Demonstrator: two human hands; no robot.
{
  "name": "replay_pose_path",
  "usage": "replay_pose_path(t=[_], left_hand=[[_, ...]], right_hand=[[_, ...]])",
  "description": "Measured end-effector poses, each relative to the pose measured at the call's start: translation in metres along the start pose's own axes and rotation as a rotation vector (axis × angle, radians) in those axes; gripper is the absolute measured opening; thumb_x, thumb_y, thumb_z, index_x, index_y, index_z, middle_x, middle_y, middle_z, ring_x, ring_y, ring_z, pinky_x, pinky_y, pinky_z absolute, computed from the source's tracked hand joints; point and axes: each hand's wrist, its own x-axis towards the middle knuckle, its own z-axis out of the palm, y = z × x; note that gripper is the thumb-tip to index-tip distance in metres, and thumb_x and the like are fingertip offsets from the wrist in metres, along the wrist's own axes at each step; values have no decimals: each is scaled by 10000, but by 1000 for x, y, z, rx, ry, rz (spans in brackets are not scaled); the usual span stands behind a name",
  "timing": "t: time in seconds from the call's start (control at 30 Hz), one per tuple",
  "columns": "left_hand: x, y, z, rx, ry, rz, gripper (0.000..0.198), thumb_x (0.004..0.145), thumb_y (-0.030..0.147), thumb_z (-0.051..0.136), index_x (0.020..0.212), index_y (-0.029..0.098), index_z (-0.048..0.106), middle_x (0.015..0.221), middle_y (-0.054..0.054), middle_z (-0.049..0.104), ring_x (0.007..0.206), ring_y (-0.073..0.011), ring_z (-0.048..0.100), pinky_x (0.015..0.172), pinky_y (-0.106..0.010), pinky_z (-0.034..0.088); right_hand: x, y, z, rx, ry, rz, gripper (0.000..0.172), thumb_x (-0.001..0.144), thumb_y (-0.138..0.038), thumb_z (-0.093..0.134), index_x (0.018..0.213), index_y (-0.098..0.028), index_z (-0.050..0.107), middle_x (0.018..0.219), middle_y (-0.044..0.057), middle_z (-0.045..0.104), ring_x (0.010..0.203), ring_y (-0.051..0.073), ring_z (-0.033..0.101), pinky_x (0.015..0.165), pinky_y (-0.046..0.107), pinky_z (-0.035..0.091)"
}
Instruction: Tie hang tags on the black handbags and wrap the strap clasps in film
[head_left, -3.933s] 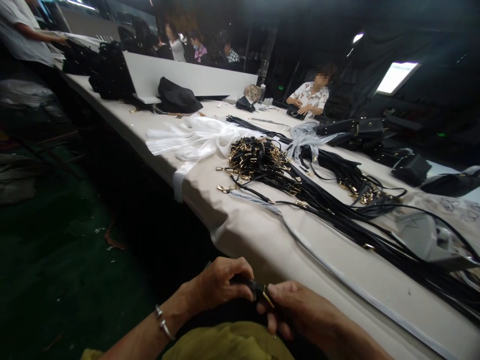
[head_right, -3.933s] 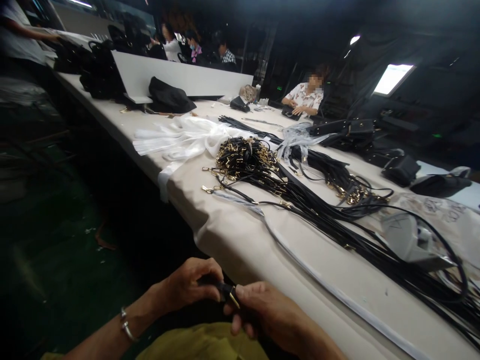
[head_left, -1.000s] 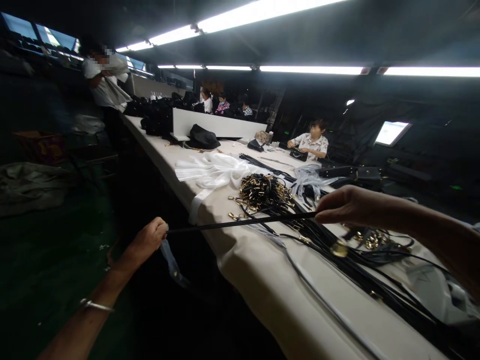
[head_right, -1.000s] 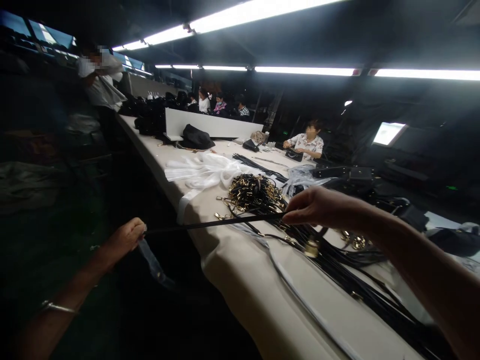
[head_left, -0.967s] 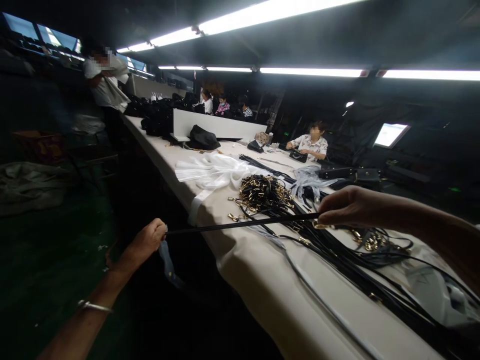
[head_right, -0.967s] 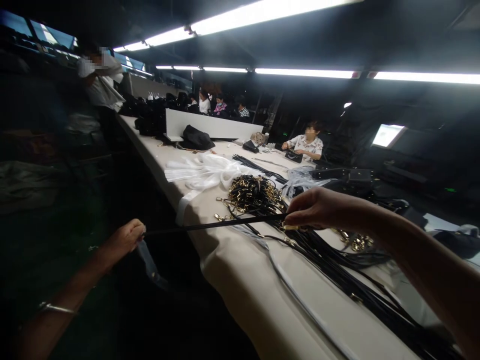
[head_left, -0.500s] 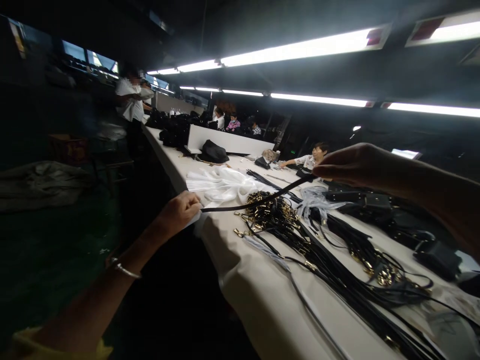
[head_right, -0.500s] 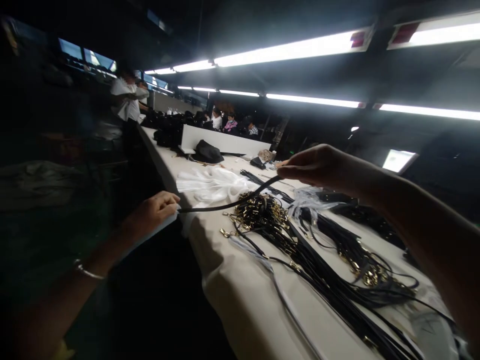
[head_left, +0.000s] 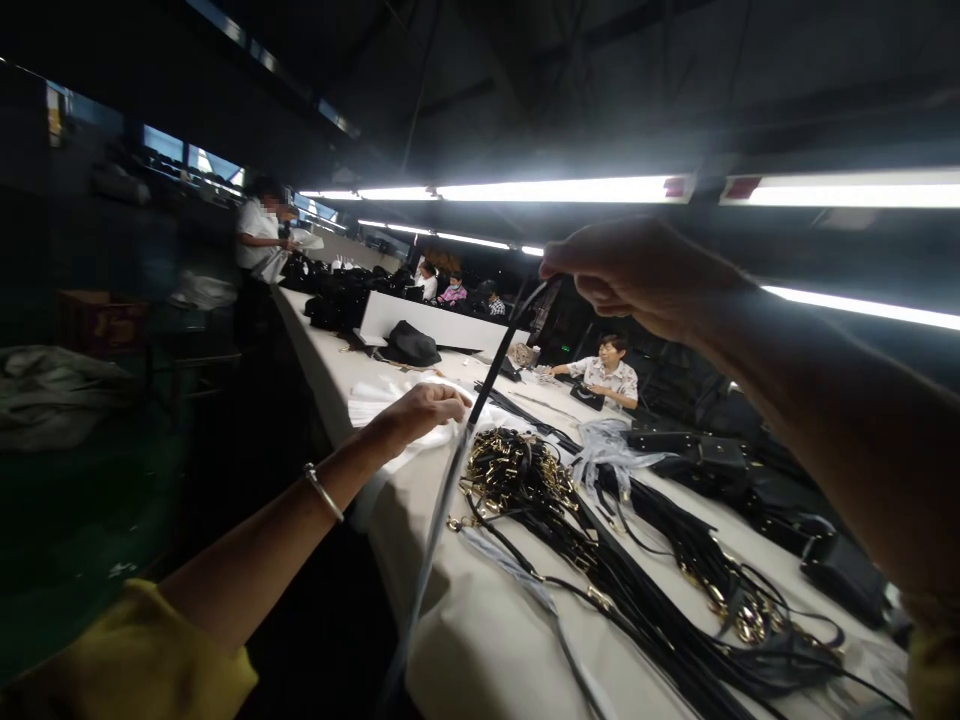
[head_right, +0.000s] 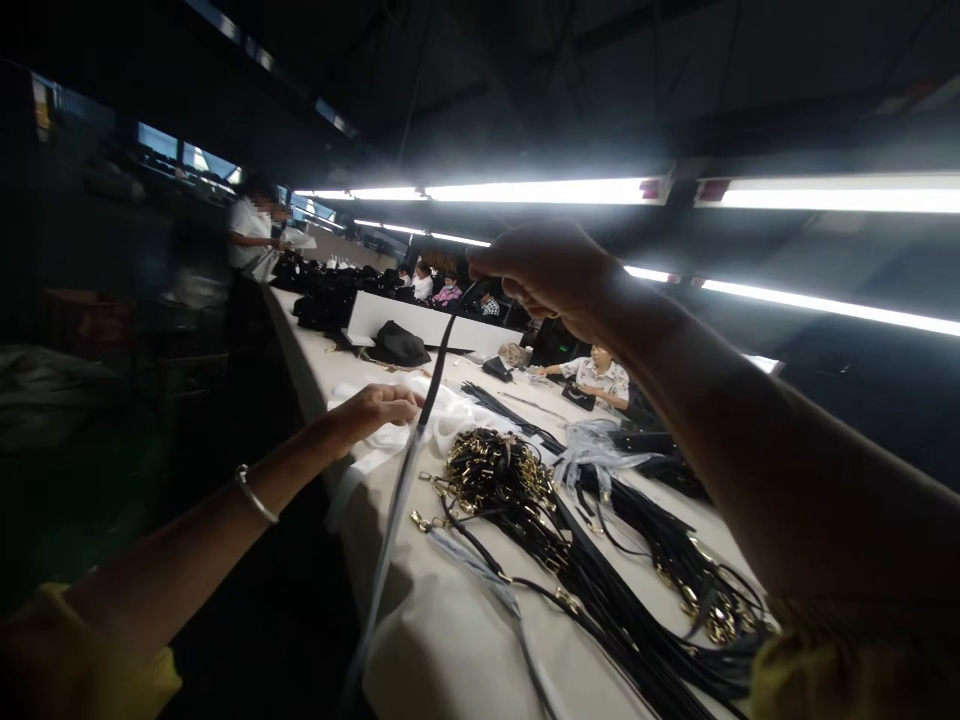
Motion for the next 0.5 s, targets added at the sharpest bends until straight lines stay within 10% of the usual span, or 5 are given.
replay_pose_path(t=[0.17, 0.33, 0.5], left_hand=[[10, 39, 9, -377, -59, 124, 202, 741, 288, 575, 779, 119, 681, 957, -74, 714, 901, -183, 627, 825, -319, 472], [23, 78, 25, -495, -21, 311, 228, 793, 332, 653, 876, 128, 710, 901, -56, 712, 962, -206, 626, 914, -381, 439], [0, 56, 69, -726, -307, 347, 368, 843, 420, 656, 1154, 223, 660, 1102, -78, 675, 1083, -225, 588, 942, -375, 434]], right_hand=[[-6, 21, 21, -253, -92, 3, 303, 802, -389, 728, 879, -96, 732, 618, -30, 559, 539, 51, 428, 537, 222, 328], [-22, 44, 30, 45, -294, 172, 515, 816, -539, 673, 1143, -141, 659, 481, -120, 362, 415, 31, 246, 426, 191, 166], [-57, 53, -2, 230, -220, 258, 233, 783, -317, 750, 749, -121, 628, 456, -143, 339, 415, 8, 222, 433, 213, 138]])
